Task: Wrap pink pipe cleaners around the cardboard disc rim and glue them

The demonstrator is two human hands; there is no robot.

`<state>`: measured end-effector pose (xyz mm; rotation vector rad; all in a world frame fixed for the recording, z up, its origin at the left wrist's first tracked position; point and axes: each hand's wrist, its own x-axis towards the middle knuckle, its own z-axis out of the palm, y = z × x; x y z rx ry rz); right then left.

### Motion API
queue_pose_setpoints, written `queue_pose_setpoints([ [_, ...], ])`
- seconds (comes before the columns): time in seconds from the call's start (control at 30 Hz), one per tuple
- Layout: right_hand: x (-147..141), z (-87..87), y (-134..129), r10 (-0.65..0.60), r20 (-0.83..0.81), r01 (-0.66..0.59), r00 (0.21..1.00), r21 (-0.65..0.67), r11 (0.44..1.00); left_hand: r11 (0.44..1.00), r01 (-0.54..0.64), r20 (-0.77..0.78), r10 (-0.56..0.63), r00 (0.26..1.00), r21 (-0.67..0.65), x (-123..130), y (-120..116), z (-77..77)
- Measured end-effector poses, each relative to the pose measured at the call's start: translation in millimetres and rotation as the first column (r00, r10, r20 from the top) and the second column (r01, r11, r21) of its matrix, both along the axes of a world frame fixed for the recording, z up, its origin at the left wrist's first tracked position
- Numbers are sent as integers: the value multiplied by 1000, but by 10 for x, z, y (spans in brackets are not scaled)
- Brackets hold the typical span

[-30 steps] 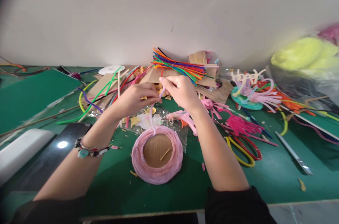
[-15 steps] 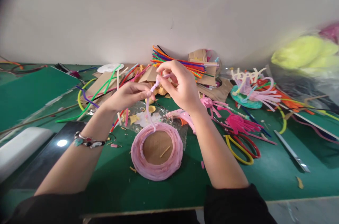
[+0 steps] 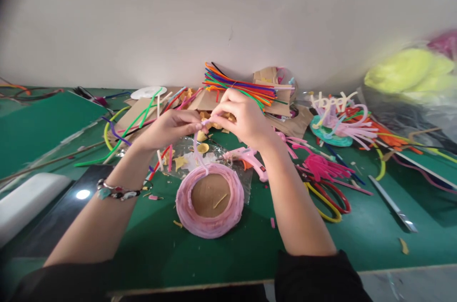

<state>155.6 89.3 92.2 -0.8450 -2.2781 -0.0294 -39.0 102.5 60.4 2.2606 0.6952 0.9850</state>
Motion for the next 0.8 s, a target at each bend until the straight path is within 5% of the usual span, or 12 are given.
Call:
queue_pose_setpoints([
  [0.23, 13, 40, -21, 31, 124, -20, 992, -91, 996, 995, -93, 46, 91, 995, 41, -15, -25, 36],
  [0.43, -9, 43, -40, 122, 39, -114, 992, -171, 979, 988, -125, -21, 127, 992, 93, -59, -61, 104],
  [0.8, 35, 76, -86, 386, -56, -342, 921, -590, 731, 983, -60, -99, 78, 992, 173, -95, -93, 169],
])
